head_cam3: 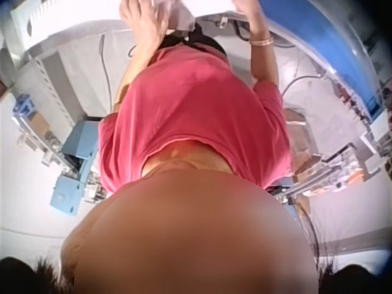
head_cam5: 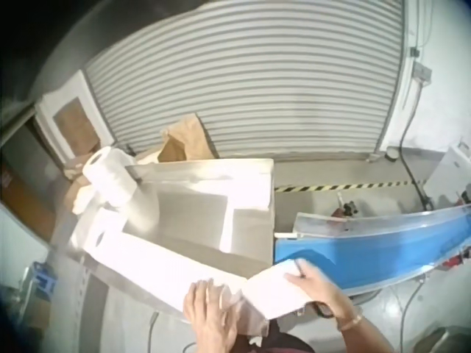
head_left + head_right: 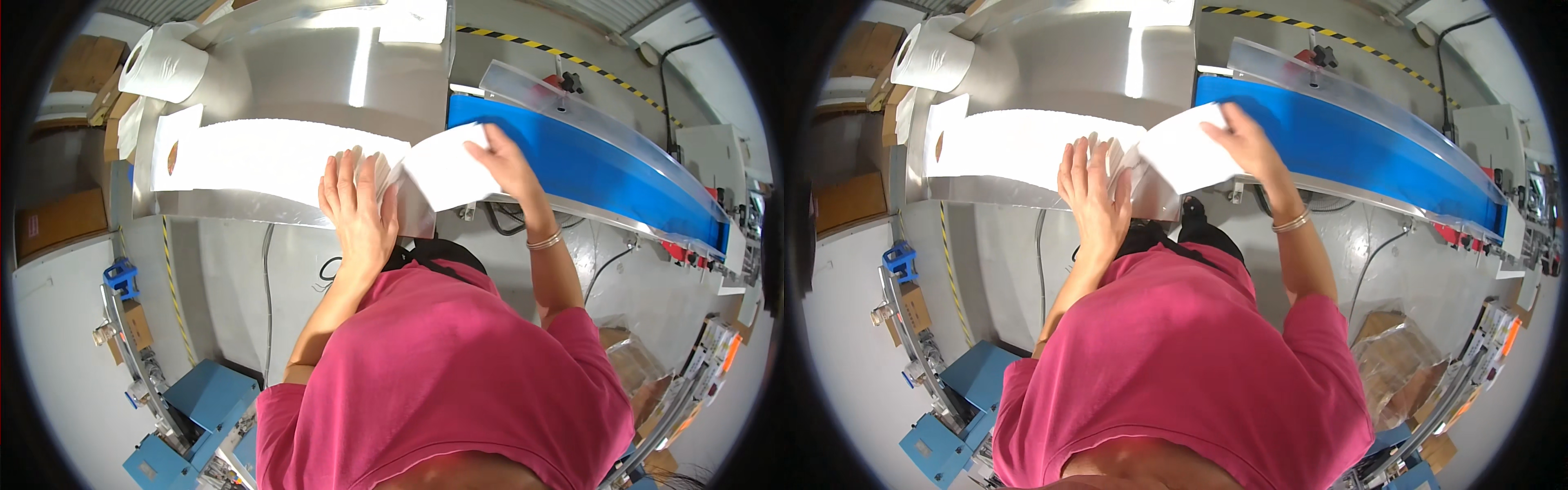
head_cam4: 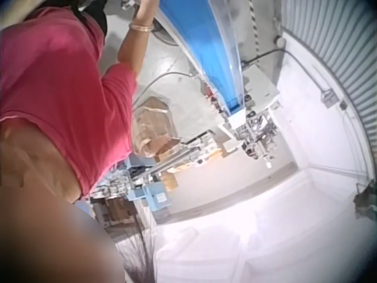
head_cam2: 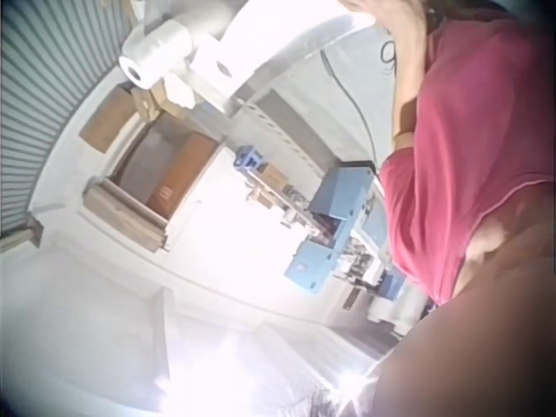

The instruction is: Place paper sheets onto a conveyor belt and inspect individual items from a storage bin.

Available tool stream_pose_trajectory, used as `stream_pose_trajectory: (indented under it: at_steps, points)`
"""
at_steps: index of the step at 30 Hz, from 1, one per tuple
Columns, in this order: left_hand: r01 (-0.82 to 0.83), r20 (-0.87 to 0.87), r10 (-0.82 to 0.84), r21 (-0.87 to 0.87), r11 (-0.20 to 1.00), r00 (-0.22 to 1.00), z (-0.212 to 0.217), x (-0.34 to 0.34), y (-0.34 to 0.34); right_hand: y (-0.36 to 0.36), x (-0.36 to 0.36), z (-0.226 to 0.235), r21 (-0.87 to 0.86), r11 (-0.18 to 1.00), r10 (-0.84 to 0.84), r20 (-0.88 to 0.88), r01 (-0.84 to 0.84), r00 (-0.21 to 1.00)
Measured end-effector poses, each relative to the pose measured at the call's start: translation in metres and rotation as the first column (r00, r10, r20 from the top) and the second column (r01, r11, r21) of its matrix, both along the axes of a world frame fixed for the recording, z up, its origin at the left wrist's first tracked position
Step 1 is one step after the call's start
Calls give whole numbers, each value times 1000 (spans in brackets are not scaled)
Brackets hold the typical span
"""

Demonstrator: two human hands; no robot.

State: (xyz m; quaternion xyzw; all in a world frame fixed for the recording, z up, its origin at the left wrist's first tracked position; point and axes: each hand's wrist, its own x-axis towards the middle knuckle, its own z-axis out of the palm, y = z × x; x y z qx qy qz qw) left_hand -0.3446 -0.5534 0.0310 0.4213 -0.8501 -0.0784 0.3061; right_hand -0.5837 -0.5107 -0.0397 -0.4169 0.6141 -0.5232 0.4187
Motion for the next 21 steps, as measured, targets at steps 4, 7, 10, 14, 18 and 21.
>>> stream_pose_trajectory:
  at_steps: [4,7,10,14,18,21]
  points:
    - [-7,2,7,-4,1000,1000,-7,6,-2,22,-48,-10,196,824,-489,-226,531,843]
    - [2,-17,-3,-8,1000,1000,-4,5,-2,44,-77,-12,90,690,-476,-692,718,543]
    - [14,-19,-14,2,1000,1000,-5,6,-2,38,-57,13,-363,689,-314,-930,627,-193]
    - [31,-27,-30,29,999,999,-2,5,-2,6,-3,52,14,997,78,-473,-81,878]
    - [63,3,-63,72,995,998,-1,6,-3,-29,36,47,-29,893,411,-354,-449,840]
    - [5,18,-7,92,996,1000,3,6,-3,-25,28,29,-16,927,355,-280,-374,892]
